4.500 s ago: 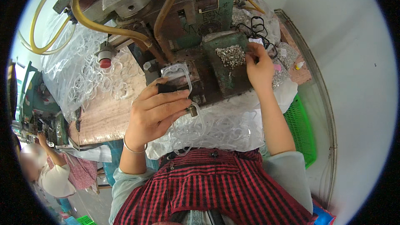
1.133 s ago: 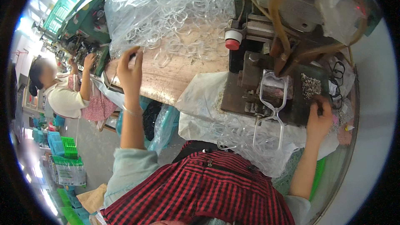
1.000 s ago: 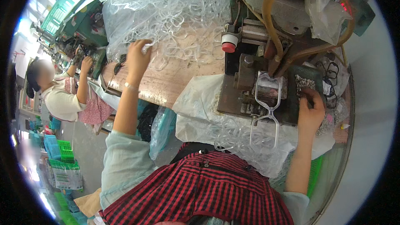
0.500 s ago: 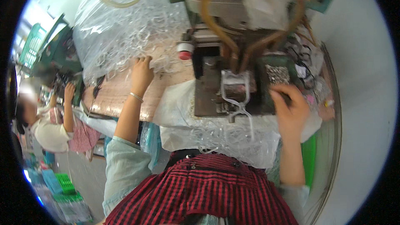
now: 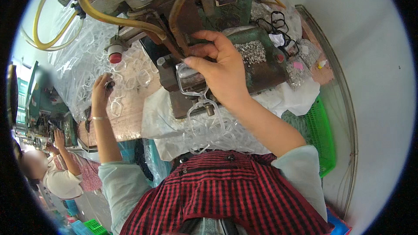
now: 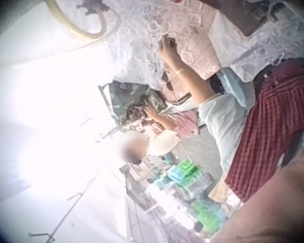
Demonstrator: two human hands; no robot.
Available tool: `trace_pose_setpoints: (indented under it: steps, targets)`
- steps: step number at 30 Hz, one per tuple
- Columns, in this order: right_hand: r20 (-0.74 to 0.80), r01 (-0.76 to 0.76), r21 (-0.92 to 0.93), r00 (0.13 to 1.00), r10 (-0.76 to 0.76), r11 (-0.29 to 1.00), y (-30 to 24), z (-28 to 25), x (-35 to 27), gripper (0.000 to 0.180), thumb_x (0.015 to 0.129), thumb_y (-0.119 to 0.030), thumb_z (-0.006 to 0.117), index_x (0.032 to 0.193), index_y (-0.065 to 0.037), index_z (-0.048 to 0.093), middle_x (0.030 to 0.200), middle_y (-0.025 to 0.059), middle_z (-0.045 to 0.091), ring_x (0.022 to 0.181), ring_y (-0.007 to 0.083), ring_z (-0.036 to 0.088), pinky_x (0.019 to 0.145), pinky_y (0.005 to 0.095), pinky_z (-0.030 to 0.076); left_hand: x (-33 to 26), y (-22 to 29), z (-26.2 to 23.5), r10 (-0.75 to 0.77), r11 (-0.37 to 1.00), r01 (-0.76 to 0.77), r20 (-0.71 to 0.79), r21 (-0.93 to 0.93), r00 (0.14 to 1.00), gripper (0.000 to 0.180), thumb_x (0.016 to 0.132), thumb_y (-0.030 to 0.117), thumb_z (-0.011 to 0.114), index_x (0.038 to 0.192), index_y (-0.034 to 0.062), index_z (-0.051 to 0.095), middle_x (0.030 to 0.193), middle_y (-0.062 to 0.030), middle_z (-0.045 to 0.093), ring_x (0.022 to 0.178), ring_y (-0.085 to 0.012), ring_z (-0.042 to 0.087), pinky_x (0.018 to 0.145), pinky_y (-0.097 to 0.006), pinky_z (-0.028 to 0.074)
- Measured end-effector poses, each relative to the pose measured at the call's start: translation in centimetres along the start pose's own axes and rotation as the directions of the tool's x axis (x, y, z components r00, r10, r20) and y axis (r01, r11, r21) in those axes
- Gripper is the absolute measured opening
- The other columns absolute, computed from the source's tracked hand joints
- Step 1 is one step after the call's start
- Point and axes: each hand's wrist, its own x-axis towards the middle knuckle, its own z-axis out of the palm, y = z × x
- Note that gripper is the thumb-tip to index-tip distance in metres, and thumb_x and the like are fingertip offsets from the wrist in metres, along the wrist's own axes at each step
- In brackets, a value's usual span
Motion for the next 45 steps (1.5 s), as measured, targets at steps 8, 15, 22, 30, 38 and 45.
trace_pose_setpoints:
  steps: [8, 15, 22, 30, 38, 45]
  targets:
    - [0.209, 0.451, -0.478, 0.892, -0.401, 0.754, -1.1, -0.4, -4.4, 0.052, 0.098, -0.014, 0.060, 0.142, 0.007, 0.042, 0.128, 0.0249, 0.061, 0.117, 0.0340, 0.064, 0.098, 0.0407, 0.049, -14.9, 3.9, 13.2, 0.782, 0.601, -0.799, -0.217, 0.016, 0.584, 0.024, 0.098, 0.012, 0.055, 0.103, -0.0086, 0.067, 0.105, -0.0185, 0.070, 0.099, -0.0302, 0.067, 0.092, -0.042, 0.052]
    - [0.119, 0.343, -0.903, 0.776, -0.619, 0.257, 0.1, -6.4, -1.2, 0.028, 0.089, -0.008, 0.066, 0.117, -0.004, 0.067, 0.115, 0.0142, 0.068, 0.110, 0.0289, 0.062, 0.098, 0.0373, 0.046, -18.9, 9.4, 16.9, 0.930, 0.358, -0.917, 0.021, 0.175, 0.367, 0.016, 0.079, 0.002, 0.072, 0.095, 0.0024, 0.072, 0.094, -0.0208, 0.072, 0.083, -0.0328, 0.069, 0.074, -0.038, 0.056]
    - [-0.049, -0.013, -0.990, 0.964, -0.261, 0.139, 3.4, -13.0, -3.1, 0.014, 0.082, -0.010, 0.072, 0.094, -0.005, 0.073, 0.097, 0.0128, 0.071, 0.093, 0.0324, 0.066, 0.083, 0.0400, 0.051, -17.2, 14.6, 15.9, 0.830, 0.532, -0.831, 0.093, 0.164, 0.550, 0.017, 0.085, -0.006, 0.070, 0.102, -0.0087, 0.070, 0.094, -0.0163, 0.073, 0.088, -0.0209, 0.069, 0.079, -0.030, 0.055]
    - [-0.005, -0.031, -0.996, 0.957, -0.289, -0.088, 4.7, -14.2, -2.2, 0.014, 0.086, -0.013, 0.069, 0.098, -0.007, 0.068, 0.100, 0.0138, 0.069, 0.100, 0.0353, 0.064, 0.089, 0.0396, 0.050, -16.8, 11.7, 11.4, 0.893, 0.445, -0.892, 0.108, -0.077, 0.436, 0.019, 0.096, -0.001, 0.060, 0.111, -0.0107, 0.065, 0.103, -0.0209, 0.072, 0.090, -0.0270, 0.072, 0.082, -0.032, 0.058]
    - [-0.073, 0.130, -0.584, 0.975, -0.211, 0.801, 0.1, -10.1, -1.9, 0.019, 0.093, -0.004, 0.067, 0.111, 0.001, 0.069, 0.102, 0.0048, 0.071, 0.093, 0.0105, 0.065, 0.085, 0.0245, 0.050, -18.5, 5.5, 11.3, 0.720, 0.671, -0.714, -0.053, -0.200, 0.691, 0.015, 0.098, 0.004, 0.058, 0.107, -0.0073, 0.063, 0.101, -0.0203, 0.071, 0.088, -0.0261, 0.069, 0.082, -0.036, 0.056]
    - [-0.010, 0.240, -0.302, 0.967, -0.255, 0.923, 1.4, 0.1, -0.7, 0.036, 0.086, -0.004, 0.072, 0.120, 0.001, 0.060, 0.098, 0.0072, 0.071, 0.094, 0.0106, 0.065, 0.086, 0.0254, 0.050, -17.5, 9.9, 15.2, 0.785, 0.508, -0.721, -0.091, -0.471, 0.612, 0.011, 0.088, 0.000, 0.067, 0.096, -0.0067, 0.065, 0.091, -0.0174, 0.070, 0.078, -0.0223, 0.068, 0.077, -0.033, 0.055]
